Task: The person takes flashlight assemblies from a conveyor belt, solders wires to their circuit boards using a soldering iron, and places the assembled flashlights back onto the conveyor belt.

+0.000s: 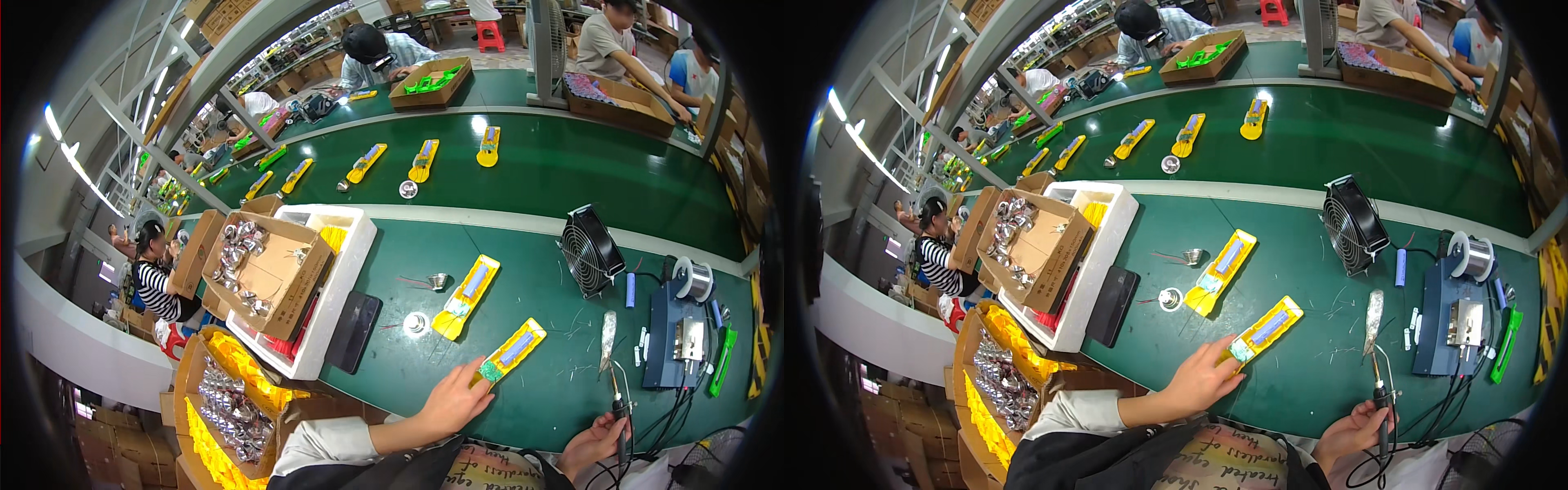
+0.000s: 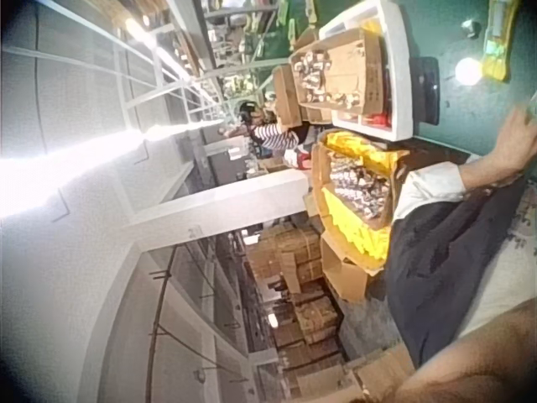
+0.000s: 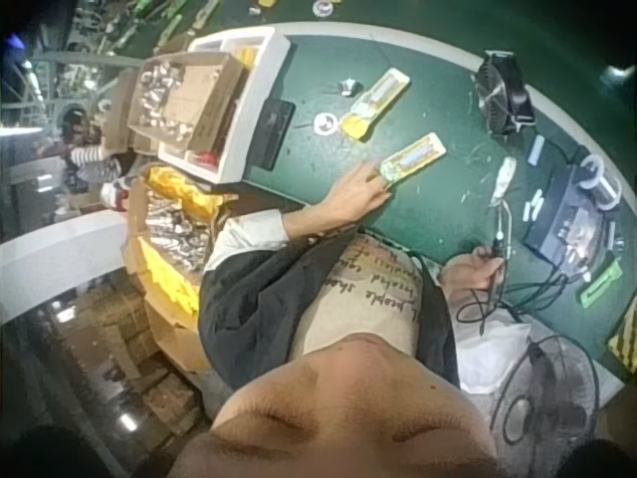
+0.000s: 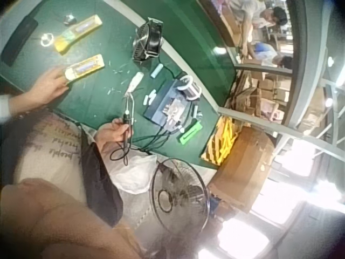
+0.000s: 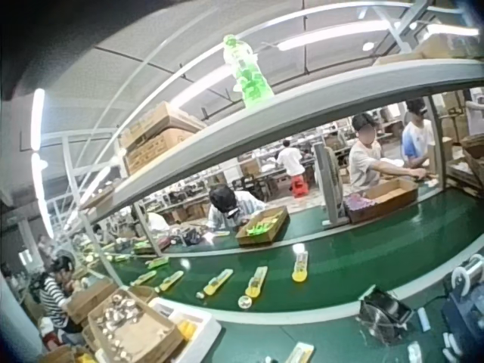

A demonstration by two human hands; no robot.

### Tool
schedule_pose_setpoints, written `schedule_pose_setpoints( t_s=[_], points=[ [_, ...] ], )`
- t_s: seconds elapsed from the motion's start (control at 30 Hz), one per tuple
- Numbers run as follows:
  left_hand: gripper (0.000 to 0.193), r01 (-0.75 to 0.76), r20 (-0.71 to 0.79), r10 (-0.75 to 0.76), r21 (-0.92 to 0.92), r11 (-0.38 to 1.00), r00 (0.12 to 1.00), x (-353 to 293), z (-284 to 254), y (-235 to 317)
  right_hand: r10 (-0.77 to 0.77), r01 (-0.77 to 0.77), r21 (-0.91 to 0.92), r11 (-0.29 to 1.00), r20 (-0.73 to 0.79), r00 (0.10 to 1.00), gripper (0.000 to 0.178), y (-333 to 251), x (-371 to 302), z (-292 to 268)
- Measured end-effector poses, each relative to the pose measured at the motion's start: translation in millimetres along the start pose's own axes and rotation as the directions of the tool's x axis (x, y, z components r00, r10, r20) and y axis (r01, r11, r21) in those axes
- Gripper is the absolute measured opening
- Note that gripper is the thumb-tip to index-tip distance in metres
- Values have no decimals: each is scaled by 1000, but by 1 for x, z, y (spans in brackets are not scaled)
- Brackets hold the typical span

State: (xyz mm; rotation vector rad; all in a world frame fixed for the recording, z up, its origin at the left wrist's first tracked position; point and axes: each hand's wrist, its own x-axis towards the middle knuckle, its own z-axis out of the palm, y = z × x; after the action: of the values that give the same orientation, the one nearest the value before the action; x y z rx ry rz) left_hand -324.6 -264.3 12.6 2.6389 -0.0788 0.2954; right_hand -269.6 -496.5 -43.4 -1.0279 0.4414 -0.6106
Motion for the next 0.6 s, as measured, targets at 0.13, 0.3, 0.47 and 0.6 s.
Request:
schedule_pose_setpoints(
  t_s=[0.13,0.3,0.47,0.6],
  points=[
    [24,102,-167,-122,-127,987,978,18,-38,-31,-19,19,2,1000,-10,1000,18,-1,-2,3],
    [25,187,-306,-137,141,972,942,50,-77,-142,-8,8,12,1000,8,1000,18,0,-1,1],
    [16,300,-32,-301,-30,953,953,67,-80,-181,-41,41,13,999,10,999,18,1,-2,1],
    [12,362,-23,-374,-201,910,927,70,-74,-179,-29,29,32,999,5,1000,18,2,-1,1]
  ],
)
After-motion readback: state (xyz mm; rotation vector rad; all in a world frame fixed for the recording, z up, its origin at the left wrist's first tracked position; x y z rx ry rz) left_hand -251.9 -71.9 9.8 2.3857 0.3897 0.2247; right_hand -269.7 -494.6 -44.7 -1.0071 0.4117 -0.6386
